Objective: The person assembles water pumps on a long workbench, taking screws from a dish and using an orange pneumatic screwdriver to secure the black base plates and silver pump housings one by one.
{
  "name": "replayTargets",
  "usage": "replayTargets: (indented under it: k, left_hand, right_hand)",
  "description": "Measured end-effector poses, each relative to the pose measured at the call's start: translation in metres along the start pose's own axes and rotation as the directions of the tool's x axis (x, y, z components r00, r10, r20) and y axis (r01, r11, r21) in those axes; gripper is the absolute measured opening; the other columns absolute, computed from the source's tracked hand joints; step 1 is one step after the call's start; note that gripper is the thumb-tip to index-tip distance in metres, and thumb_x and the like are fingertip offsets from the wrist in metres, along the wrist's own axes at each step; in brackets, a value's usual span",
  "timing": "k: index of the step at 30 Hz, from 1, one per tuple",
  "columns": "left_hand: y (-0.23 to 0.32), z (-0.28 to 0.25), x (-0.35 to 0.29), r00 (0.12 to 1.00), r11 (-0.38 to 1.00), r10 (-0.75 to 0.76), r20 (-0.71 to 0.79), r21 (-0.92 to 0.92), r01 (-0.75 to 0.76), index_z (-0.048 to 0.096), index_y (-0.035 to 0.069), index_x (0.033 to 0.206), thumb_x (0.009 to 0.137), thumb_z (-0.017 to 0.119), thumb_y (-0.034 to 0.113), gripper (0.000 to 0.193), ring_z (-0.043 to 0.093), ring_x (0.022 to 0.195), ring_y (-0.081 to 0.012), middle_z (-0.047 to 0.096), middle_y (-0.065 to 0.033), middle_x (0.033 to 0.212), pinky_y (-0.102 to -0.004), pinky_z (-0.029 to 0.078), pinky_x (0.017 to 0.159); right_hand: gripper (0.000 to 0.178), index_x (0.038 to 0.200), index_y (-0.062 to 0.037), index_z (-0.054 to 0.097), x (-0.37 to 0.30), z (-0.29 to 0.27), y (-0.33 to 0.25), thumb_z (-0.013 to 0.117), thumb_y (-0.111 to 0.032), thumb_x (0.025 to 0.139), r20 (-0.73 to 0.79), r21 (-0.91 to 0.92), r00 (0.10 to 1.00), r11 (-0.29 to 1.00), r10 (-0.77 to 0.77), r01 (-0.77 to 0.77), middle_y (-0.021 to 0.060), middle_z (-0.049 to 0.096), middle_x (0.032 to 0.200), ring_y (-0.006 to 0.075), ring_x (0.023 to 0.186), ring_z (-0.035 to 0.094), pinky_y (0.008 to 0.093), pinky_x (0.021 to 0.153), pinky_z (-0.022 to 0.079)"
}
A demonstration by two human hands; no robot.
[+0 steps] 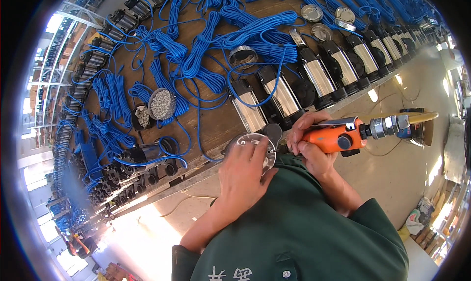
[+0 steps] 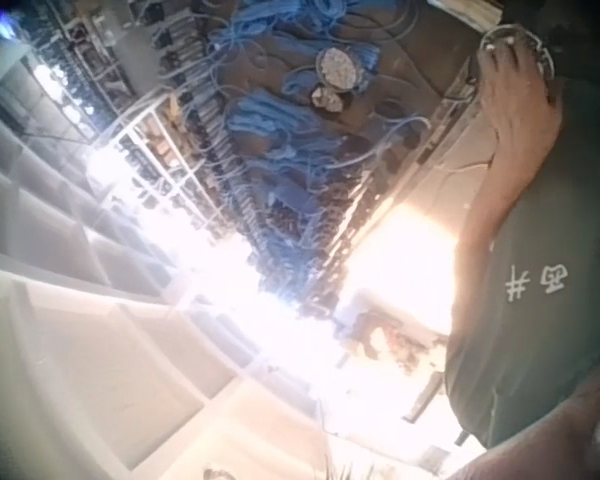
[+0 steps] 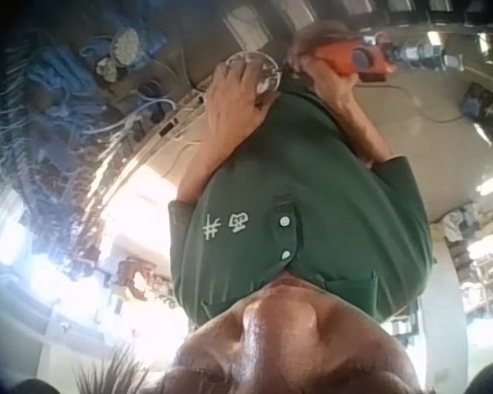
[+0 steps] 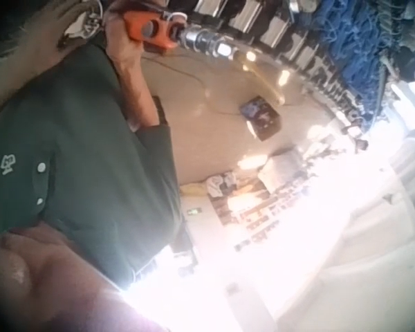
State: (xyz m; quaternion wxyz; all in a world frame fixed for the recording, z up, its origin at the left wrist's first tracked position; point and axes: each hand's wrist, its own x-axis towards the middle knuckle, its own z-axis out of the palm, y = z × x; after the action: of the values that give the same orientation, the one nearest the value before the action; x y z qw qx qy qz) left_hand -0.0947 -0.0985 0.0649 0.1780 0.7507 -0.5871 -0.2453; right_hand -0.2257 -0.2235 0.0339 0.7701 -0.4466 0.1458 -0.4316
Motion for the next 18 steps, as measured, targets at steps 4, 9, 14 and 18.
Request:
replayTargets:
  k: [4, 9, 14, 18]
  left_hand:
    - [-0.005, 0.003, 0.003, 0.989, 0.984, 0.049, -0.136, 0.179, -0.024, 0.041, 0.005, 0.136, 0.057, 0.085, 0.019, 0.092, 0.043, 0.121, -0.0375, 0.044, -0.0181, 0.132, -0.0456, 0.036, 0.1]
    - [-0.022, 0.018, 0.005, 0.986, 0.999, 0.032, -0.166, 0.026, -0.028, 0.038, 0.001, 0.137, 0.052, 0.087, 0.02, 0.099, 0.044, 0.121, -0.0376, 0.046, -0.0183, 0.131, -0.047, 0.037, 0.1]
    - [-0.018, -0.009, -0.002, 0.948, 0.973, 0.07, -0.309, -0.19, -0.134, 0.049, 0.005, 0.126, 0.056, 0.088, 0.023, 0.082, 0.047, 0.115, -0.0381, 0.047, -0.0179, 0.125, -0.0477, 0.039, 0.096]
    - [0.009, -0.07, -0.048, 0.4, 0.48, 0.045, -0.916, -0.331, -0.813, 0.044, 0.009, 0.088, 0.075, 0.076, 0.028, 0.039, 0.048, 0.094, -0.0248, 0.047, -0.007, 0.094, -0.0355, 0.041, 0.086]
  right_hand:
    - [0.029, 0.098, -0.0011, 0.046, 0.001, 0.004, 0.0, 0.053, 0.007, 0.071, 0.153, -0.206, 0.987, 0.976, -0.04, 0.072, 0.0128, 0.052, 0.077, 0.017, 0.056, 0.051, 0.0303, 0.055, 0.048]
    - [0.023, 0.094, -0.0015, 0.049, 0.001, 0.006, 0.008, 0.055, 0.006, 0.074, 0.212, -0.223, 0.974, 0.967, -0.08, 0.127, 0.0122, 0.053, 0.076, 0.017, 0.056, 0.052, 0.0301, 0.055, 0.048]
    - [0.031, 0.104, 0.0, 0.048, -0.003, 0.008, 0.0, 0.054, 0.007, 0.074, 0.134, -0.289, 0.989, 0.957, 0.062, -0.021, 0.0132, 0.056, 0.08, 0.0179, 0.059, 0.054, 0.0299, 0.056, 0.049]
    - [0.039, 0.114, -0.0019, 0.049, 0.019, 0.001, -0.013, 0.059, -0.01, 0.077, -0.006, 0.031, 0.976, 0.976, -0.217, 0.217, 0.01, 0.056, 0.09, 0.0141, 0.06, 0.051, 0.0329, 0.062, 0.047]
